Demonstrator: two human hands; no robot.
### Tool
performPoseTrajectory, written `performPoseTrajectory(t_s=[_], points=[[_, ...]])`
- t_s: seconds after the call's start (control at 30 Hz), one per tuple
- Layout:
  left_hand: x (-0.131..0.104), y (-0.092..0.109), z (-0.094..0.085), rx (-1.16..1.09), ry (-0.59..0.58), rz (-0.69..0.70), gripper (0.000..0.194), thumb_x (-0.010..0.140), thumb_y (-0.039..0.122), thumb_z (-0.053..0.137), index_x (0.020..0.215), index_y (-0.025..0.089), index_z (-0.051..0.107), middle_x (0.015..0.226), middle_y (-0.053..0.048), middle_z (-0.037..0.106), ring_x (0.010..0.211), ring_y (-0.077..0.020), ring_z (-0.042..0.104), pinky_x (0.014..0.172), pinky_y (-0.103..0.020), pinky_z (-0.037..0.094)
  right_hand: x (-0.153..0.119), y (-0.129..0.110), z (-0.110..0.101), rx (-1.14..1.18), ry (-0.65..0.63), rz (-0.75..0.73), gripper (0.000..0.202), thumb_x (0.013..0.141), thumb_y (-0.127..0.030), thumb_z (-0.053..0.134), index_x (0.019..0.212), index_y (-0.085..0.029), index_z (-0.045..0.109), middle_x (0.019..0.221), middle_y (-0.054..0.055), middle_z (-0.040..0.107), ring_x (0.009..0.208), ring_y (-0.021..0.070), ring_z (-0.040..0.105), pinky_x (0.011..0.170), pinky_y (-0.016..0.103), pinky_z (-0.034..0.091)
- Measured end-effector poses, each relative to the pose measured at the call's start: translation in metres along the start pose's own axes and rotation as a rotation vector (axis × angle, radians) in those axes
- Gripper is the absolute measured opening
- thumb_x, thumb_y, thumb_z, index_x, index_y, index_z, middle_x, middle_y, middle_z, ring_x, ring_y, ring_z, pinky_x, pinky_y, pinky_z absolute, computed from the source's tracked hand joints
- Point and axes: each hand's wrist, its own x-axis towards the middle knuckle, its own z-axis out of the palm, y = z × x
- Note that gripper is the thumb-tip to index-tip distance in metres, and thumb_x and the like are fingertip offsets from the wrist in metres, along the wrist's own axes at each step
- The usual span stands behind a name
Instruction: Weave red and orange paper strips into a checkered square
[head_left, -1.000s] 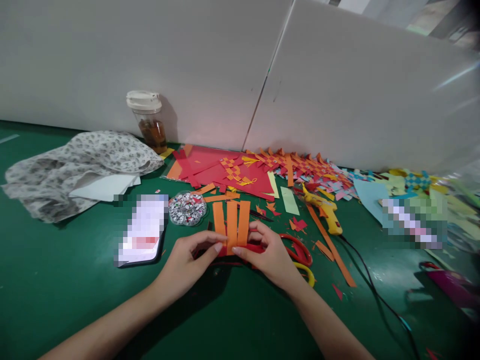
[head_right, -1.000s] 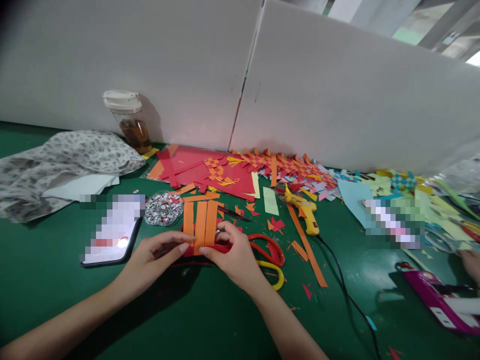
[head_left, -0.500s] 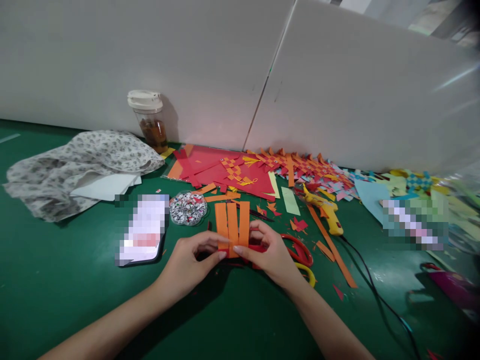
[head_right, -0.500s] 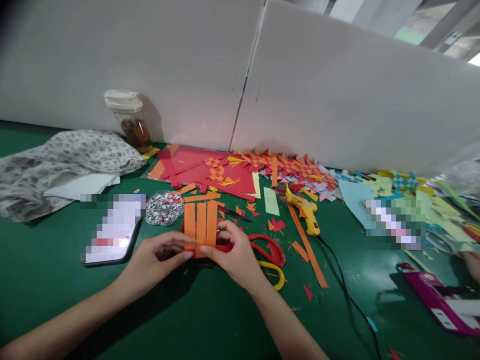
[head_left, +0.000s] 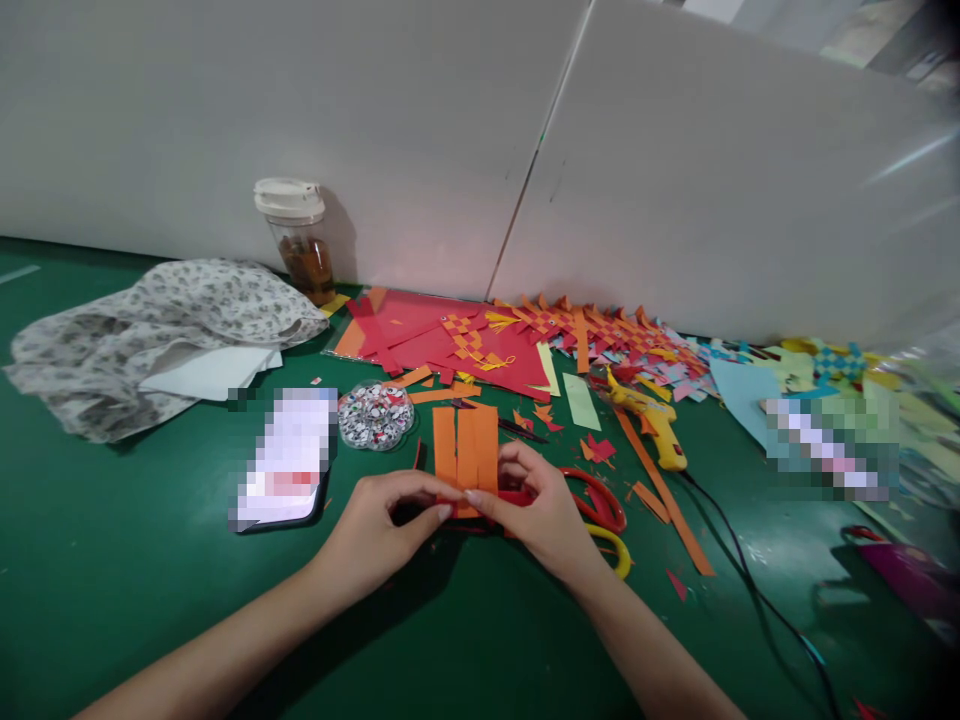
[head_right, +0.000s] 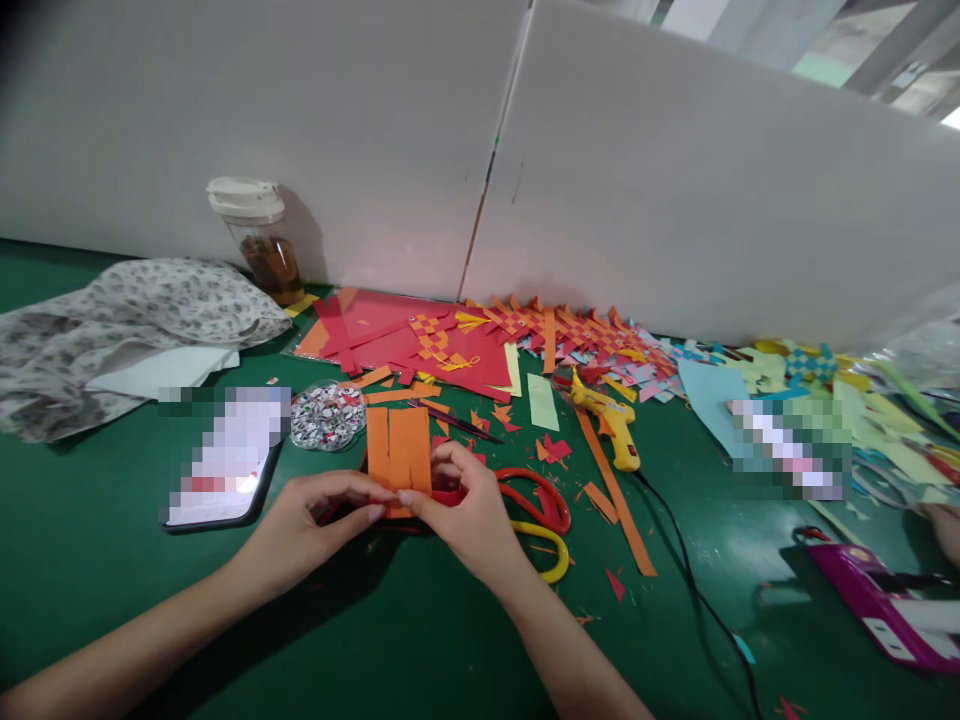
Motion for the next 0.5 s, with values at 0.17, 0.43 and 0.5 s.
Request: performPoseTrajectory(t_s=[0.17,0.43,0.5], points=[[0.0004,0.0023,-0.0007,-0.004,0.027,0.015,0.013,0.076,0.021,0.060,0.083,0.020,0.072,0.086,-0.006,0.072,0.076,-0.0188,0.066,0.070,-0.029,0.052,-0.0013,0.0003,0.0031,-0.018,0.032,-0.008,0.023,0.073,-0.029,0.068,0.088,-0.020,0.053,0.087,0.003,0.067,0.084,0.0198,0.065,0.074,0.031,0.053],[0.0011,-0.0023,-0.0023,0.016,0.141,-0.030,0.010,0.073,0.024,0.064,0.077,0.019,0.071,0.076,-0.004,0.072,0.069,-0.0183,0.065,0.063,-0.028,0.051,-0.0002,-0.0016,-0.0006,-0.036,0.086,-0.044,0.024,0.071,-0.032,0.069,0.088,-0.020,0.057,0.086,0.005,0.066,0.082,0.0199,0.063,0.075,0.032,0.053],[0.0015,-0.0014,-0.0026,0.011,0.121,-0.013,0.009,0.074,0.023,0.063,0.076,0.019,0.071,0.076,-0.004,0.071,0.069,-0.0181,0.065,0.064,-0.028,0.051,0.0001,-0.0021,-0.0011,-0.056,0.102,-0.035,0.022,0.071,-0.031,0.069,0.086,-0.019,0.059,0.085,0.005,0.067,0.080,0.0197,0.064,0.074,0.032,0.053]])
